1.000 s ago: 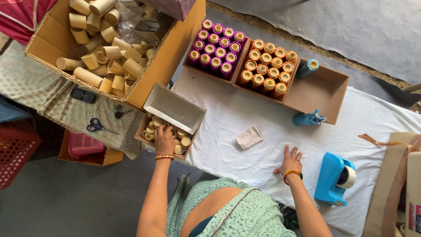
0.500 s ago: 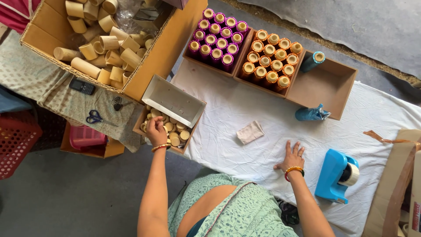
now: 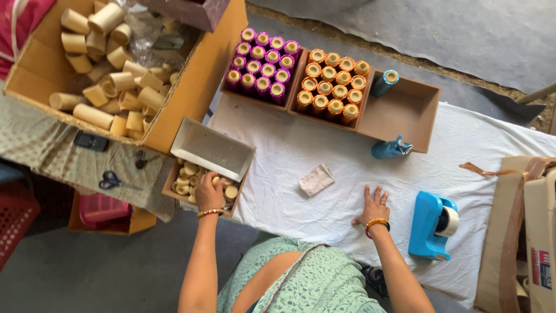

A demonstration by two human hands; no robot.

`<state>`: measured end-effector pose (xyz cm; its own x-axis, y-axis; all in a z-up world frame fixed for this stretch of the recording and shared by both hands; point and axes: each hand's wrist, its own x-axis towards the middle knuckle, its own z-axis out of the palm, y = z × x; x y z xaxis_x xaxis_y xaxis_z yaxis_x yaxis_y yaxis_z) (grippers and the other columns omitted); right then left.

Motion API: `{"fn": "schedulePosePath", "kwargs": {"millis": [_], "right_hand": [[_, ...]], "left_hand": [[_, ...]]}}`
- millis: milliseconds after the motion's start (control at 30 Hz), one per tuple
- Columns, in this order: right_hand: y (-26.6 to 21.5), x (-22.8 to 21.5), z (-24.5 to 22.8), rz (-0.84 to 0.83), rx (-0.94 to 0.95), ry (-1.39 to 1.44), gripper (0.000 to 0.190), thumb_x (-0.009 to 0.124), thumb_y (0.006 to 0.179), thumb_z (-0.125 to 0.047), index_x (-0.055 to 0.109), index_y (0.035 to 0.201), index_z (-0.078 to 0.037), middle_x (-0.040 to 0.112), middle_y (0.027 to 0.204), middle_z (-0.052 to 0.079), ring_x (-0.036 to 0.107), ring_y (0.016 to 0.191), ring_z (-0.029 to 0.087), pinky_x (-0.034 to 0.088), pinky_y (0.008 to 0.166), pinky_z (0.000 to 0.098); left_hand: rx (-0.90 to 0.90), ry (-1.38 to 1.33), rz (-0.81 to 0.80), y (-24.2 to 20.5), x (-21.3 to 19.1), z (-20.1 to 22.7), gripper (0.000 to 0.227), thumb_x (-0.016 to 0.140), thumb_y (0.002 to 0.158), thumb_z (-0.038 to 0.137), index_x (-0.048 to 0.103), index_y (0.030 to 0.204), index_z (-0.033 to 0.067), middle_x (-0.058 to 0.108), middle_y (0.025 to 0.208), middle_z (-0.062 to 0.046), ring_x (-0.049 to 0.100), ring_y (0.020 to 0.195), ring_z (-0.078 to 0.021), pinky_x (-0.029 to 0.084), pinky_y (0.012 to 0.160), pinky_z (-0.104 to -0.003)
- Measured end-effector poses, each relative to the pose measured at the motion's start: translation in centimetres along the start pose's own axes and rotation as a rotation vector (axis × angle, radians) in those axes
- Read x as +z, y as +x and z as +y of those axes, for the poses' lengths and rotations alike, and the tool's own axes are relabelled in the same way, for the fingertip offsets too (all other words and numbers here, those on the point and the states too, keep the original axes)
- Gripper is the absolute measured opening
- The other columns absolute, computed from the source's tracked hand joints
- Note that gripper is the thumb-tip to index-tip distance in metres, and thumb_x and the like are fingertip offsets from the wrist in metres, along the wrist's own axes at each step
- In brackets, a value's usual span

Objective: The person sits at a table and wraps small cylindrical candle holders with shiny metallic foil. They pick up a holder, wrap it with foil from a nearby container, and place the wrapped item into a cardboard box. The person repeats this process for multiple holders.

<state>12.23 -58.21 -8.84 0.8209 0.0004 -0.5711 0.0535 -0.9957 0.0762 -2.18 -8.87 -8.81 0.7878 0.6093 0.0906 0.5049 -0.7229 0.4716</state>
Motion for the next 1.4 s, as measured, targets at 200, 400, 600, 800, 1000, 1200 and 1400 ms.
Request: {"fn": "schedulePosePath", "kwargs": {"millis": [200,400,600,800,1000,1200,1400], "right_hand": [[-0.3,-1.1,-0.5,-0.031,0.015,0.012,0.147,0.101,0.054,-0.043,0.005,0.164,-0.031,-0.003,0.173,0.014,0.005,0.159,0.039,0.032,0.120,0.0537],[-0.5,-1.0,-0.4,-0.045,0.024,0.006,0.148,0.101,0.055,-0.043,0.002,0.164,-0.032,-0.005,0.174,0.012,0.004,0.159,0.038,0.032,0.121,0.0530],[-0.3,-1.3,-0.3,-0.065,0.016,0.048,0.144,0.099,0.059,-0.044,0.001,0.164,-0.033,-0.008,0.173,0.012,0.001,0.159,0.038,0.028,0.122,0.0542],[2.0,1.8,1.6,-0.003,-0.082,0.161,0.107,0.091,0.072,-0.043,0.027,0.156,-0.029,0.016,0.169,0.009,0.018,0.156,0.035,0.031,0.122,0.0474],[-4.7,-8.2,-1.2,0.746,-0.401,0.643,0.082,0.083,0.076,-0.023,0.049,0.149,-0.009,0.056,0.148,0.015,0.052,0.132,0.036,0.043,0.112,0.0451],[-5.5,-13.0,-1.1,0.992,-0.526,0.734,0.076,0.082,0.081,-0.016,0.050,0.148,-0.005,0.062,0.139,0.016,0.058,0.125,0.036,0.046,0.108,0.0435],[-5.7,-8.9,-0.2,0.927,-0.521,0.738,0.076,0.082,0.079,-0.014,0.051,0.148,-0.006,0.063,0.132,0.017,0.058,0.122,0.036,0.047,0.106,0.0437]], "left_hand": [[-0.092,-0.070,-0.019,0.8,0.1,1.6,0.057,0.091,0.067,0.029,0.067,0.112,0.0048,0.065,0.109,-0.017,0.064,0.098,-0.0406,0.052,0.083,-0.050],[-0.269,-0.144,-0.154,1.3,3.3,-1.2,0.036,0.087,0.072,0.026,0.069,0.095,0.0055,0.069,0.103,-0.012,0.069,0.096,-0.0333,0.055,0.084,-0.045],[-0.242,-0.071,-0.087,1.2,2.9,1.4,0.054,0.090,0.066,0.025,0.066,0.110,0.0051,0.065,0.112,-0.016,0.066,0.103,-0.0384,0.054,0.085,-0.049],[-0.254,0.001,-0.168,1.4,1.3,2.2,0.065,0.089,0.065,0.028,0.063,0.121,0.0072,0.060,0.123,-0.020,0.061,0.113,-0.0414,0.052,0.091,-0.051],[-0.124,0.037,-0.061,1.0,2.8,-1.4,0.048,0.073,0.077,0.013,0.062,0.123,0.0070,0.063,0.121,-0.018,0.062,0.110,-0.0421,0.052,0.090,-0.051],[-0.067,-0.049,-0.104,0.4,2.7,-4.4,0.025,0.061,0.091,0.013,0.073,0.112,0.0208,0.067,0.112,-0.011,0.067,0.102,-0.0334,0.056,0.091,-0.044],[0.094,0.256,-0.003,-5.8,3.9,1.6,0.039,0.066,0.088,0.041,0.065,0.121,0.0181,0.055,0.123,-0.012,0.051,0.118,-0.0370,0.044,0.091,-0.055]]}}
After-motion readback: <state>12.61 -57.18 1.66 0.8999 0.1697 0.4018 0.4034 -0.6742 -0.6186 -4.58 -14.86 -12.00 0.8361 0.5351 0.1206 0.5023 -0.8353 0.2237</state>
